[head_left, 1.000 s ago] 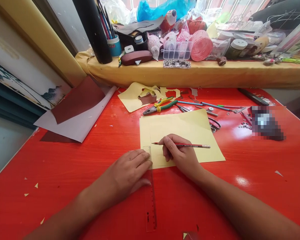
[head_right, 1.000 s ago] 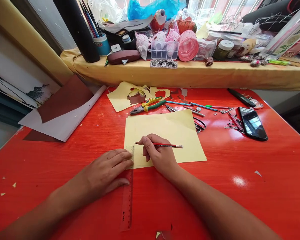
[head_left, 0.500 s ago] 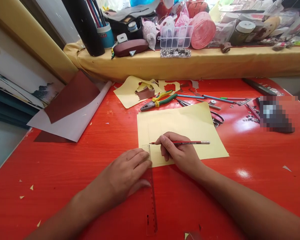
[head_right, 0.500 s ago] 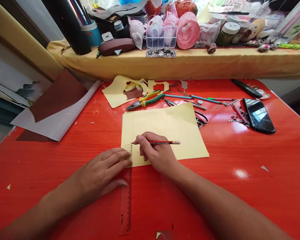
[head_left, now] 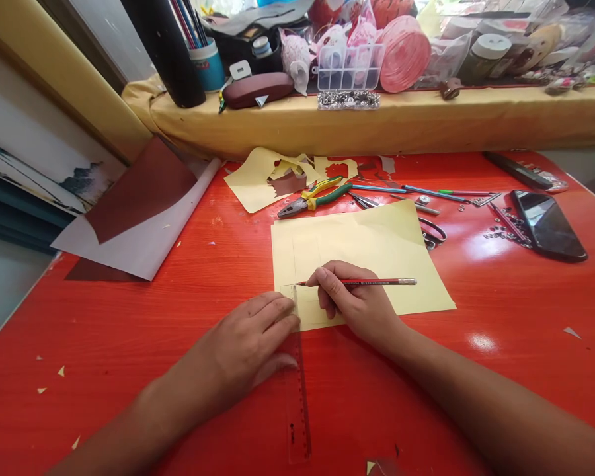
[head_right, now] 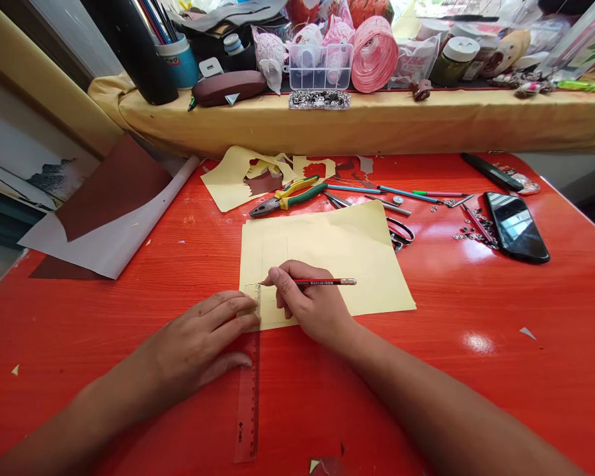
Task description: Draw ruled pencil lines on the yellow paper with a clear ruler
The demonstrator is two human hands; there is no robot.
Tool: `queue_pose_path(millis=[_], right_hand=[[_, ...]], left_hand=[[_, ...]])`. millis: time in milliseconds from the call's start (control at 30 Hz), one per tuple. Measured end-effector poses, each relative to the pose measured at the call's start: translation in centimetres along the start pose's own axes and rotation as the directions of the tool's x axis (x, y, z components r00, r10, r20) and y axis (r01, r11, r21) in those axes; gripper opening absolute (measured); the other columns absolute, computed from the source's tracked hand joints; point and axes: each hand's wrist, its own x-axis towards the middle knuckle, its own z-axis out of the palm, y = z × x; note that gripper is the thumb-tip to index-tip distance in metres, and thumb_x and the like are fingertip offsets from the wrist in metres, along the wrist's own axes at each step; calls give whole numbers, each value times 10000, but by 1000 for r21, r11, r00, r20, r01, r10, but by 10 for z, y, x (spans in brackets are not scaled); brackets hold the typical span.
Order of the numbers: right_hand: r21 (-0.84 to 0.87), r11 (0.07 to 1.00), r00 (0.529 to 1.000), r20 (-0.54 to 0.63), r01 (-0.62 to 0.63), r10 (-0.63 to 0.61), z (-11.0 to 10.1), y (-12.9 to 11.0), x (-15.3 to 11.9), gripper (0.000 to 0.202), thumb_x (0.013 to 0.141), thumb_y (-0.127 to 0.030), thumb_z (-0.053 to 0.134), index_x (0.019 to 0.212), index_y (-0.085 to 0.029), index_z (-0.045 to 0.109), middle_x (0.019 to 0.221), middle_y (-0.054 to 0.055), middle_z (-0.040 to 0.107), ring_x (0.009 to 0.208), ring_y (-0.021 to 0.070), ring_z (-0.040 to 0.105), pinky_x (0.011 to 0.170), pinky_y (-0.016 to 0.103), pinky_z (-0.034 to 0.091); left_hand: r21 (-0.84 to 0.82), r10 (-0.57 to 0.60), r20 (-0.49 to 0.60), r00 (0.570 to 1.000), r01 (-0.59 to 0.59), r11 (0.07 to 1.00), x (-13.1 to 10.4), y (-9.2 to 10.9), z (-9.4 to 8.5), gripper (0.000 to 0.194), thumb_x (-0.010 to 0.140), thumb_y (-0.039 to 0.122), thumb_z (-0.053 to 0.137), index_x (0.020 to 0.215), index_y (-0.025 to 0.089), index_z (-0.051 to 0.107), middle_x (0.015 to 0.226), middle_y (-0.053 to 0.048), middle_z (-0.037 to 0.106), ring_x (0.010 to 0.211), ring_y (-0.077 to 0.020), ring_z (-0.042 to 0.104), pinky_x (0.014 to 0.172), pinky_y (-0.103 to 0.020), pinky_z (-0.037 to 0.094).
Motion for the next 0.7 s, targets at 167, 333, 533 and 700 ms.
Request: queue_pose_path(millis=[167,333,533,700], right_hand=[[-3,1000,1000,5,6,-6,0,0,0,360,1097,-457,582,898,-193,727,646,-22,612,525,121,571,515,255,461],[-5,1000,1000,7,13,-13,0,1,1,349,1099,-436,577,897,-192,725,644,-21,615,522,119,562,507,250,456],[-13,1000,1000,6,16,-16,0,0,0,339,1097,-416,577,891,-192,727,635,-23,611,525,117,559,511,244,462],[-21,1000,1000,6,16,-16,0,0,0,344,1099,-419,575,894,-191,731,630,-24,611,529,118,558,515,244,465]], left_hand=[[8,1,1,1000,-1,1000,0,1,0,270,1052,260,663,1297,170,593,1381,-142,644,1362,-320,587,1190,-478,513],[11,9,0,1000,-9,1000,0,0,1,306,1041,253,683,1316,156,589,1393,-144,638,1363,-326,581,1195,-493,510],[23,11,-7,1000,-11,1000,-2,0,2,306,1062,266,650,1337,152,580,1407,-151,635,1372,-324,577,1204,-505,507],[30,17,-11,1000,-17,999,-2,0,2,287,1075,276,629,1327,151,572,1397,-154,635,1357,-332,586,1185,-504,522]])
